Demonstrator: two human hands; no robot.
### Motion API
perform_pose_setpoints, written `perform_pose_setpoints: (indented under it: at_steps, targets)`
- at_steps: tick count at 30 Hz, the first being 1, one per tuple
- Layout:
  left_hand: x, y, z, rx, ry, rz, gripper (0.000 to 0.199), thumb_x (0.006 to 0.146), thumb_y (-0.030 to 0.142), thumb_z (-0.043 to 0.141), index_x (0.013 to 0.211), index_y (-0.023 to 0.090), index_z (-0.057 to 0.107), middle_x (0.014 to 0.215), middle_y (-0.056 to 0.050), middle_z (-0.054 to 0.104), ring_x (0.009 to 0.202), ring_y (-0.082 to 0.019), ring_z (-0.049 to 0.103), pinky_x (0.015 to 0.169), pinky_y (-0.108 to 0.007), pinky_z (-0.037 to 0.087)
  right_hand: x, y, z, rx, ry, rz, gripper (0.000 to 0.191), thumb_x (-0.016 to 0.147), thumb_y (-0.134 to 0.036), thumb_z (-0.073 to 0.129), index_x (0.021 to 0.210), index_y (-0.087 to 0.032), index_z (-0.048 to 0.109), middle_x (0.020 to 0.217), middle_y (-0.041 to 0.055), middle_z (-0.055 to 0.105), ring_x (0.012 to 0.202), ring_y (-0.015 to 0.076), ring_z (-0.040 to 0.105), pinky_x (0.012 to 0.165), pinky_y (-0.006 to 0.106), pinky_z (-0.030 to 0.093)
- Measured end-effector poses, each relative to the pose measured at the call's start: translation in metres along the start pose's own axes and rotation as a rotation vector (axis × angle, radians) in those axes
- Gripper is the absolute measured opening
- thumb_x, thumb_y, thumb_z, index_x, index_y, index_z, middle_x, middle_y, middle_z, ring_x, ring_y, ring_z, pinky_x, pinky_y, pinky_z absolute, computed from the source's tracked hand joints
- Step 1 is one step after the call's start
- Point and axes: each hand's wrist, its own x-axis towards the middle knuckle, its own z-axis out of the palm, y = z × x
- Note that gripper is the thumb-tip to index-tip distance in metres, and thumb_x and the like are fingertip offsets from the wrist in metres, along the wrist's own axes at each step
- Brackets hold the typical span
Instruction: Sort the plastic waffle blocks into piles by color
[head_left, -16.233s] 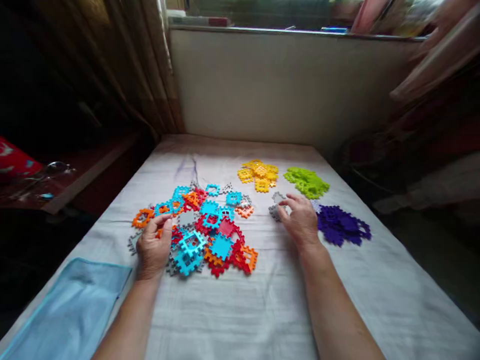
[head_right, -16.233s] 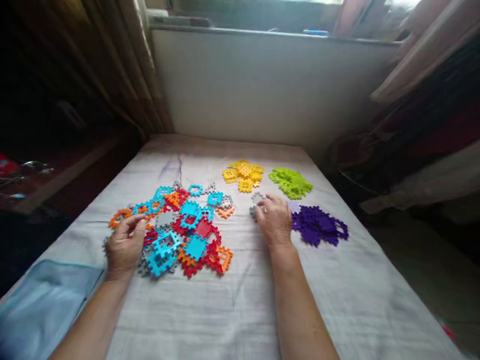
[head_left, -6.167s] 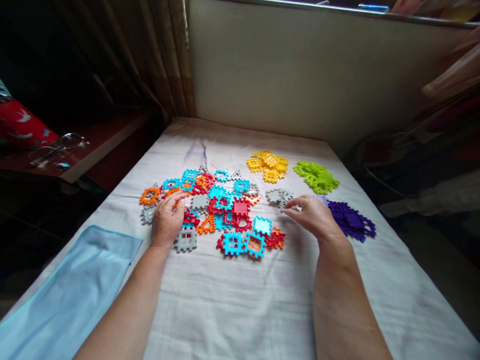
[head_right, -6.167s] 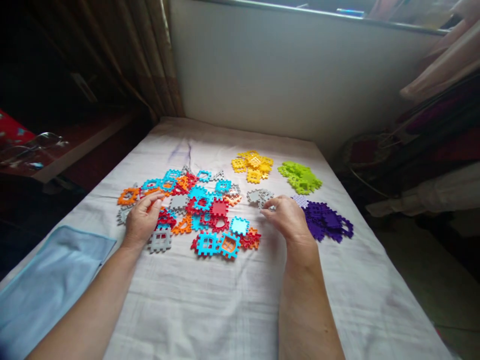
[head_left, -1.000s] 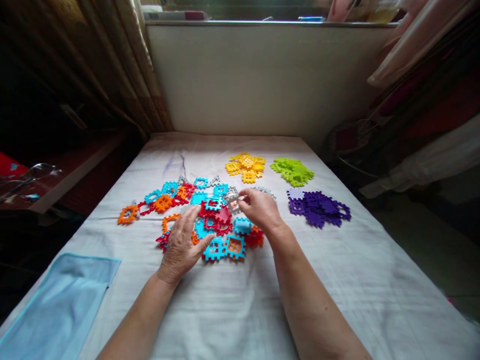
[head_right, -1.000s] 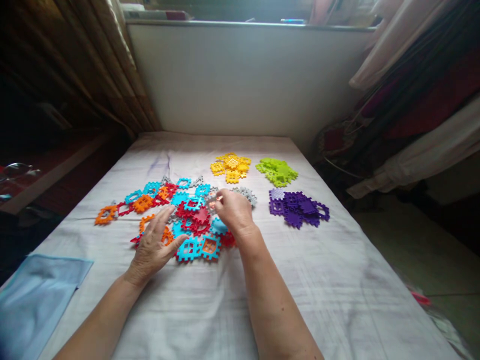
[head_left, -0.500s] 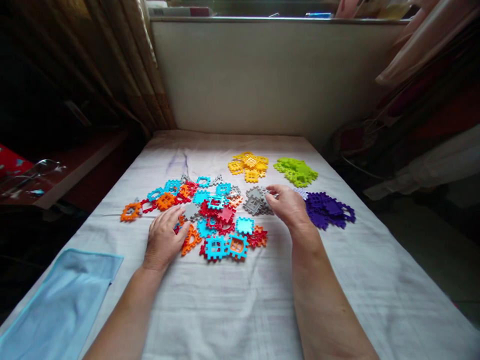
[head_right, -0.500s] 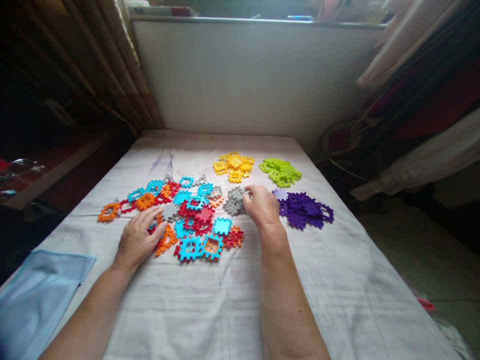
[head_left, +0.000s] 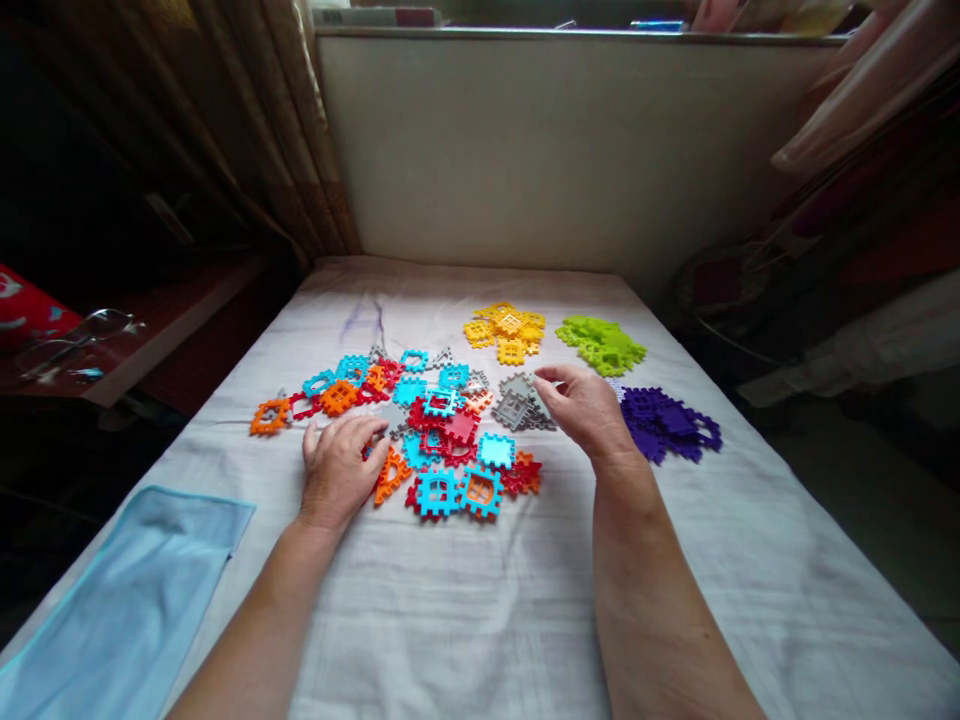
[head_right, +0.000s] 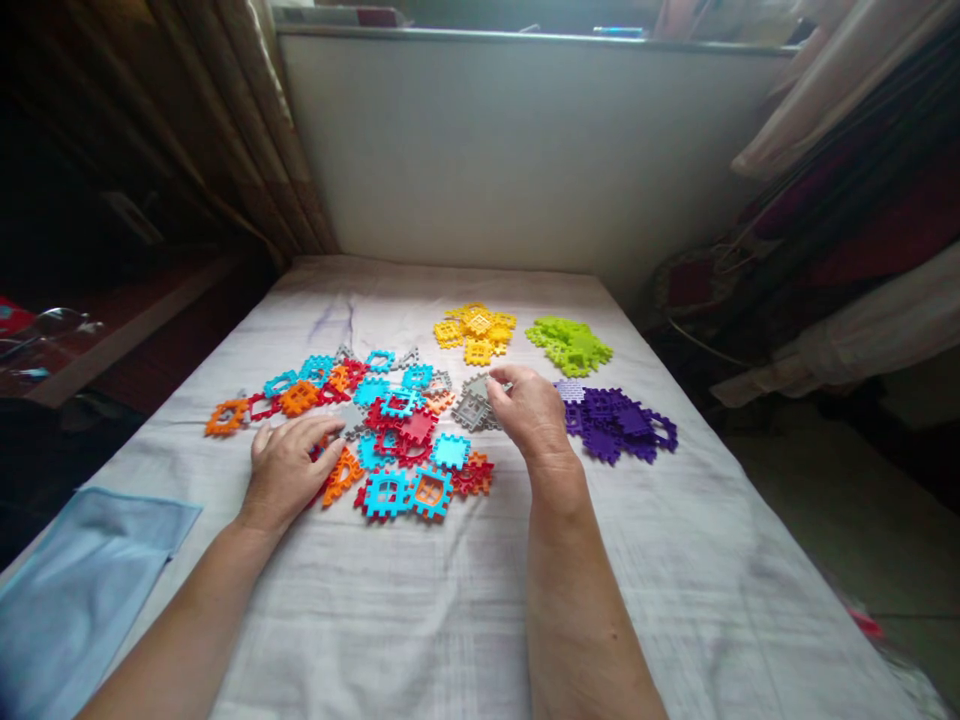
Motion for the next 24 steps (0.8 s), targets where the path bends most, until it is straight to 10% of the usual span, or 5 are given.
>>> perform_pose_setpoints:
  at_steps: [6,15,24]
  targets:
    - [0.001,0.006,-0.006,0.087,-0.034,0.007,0.02,0.086,0.034,0.056,0.098,0.023,0.068,0.142,-0.011,0.056,0.138,-0.035,0.042,0.115,-0.07,0.004,0.0,0.0,0.001,0.019,0.018,-0.019,0.026,0.084,-0.032,0.058,0.099,-0.023,0.078,0.091,0.0051,0.077,0.075,0.0185,0.068,0.074,0.029,0.05]
    - [0.014,0.006,-0.008,0.073,-0.121,-0.048,0.032,0.085,0.043,0.057,0.11,0.024,0.06,0.122,-0.009,0.069,0.122,-0.028,0.057,0.116,-0.067,0.002,-0.003,-0.008,0.001,0.029,0.003,-0.033,0.024,0.083,-0.032,0.06,0.096,-0.023,0.078,0.089,0.0048,0.077,0.072,0.018,0.068,0.072,0.029,0.049]
    - [0.022,-0.014,-0.011,0.043,-0.098,-0.141,0.032,0.084,0.043,0.059,0.11,0.026,0.063,0.108,-0.007,0.074,0.11,-0.03,0.063,0.114,-0.062,0.022,-0.003,-0.01,0.004,0.072,-0.038,-0.091,0.025,0.084,-0.032,0.058,0.099,-0.023,0.076,0.098,0.0052,0.077,0.079,0.0187,0.069,0.078,0.03,0.05]
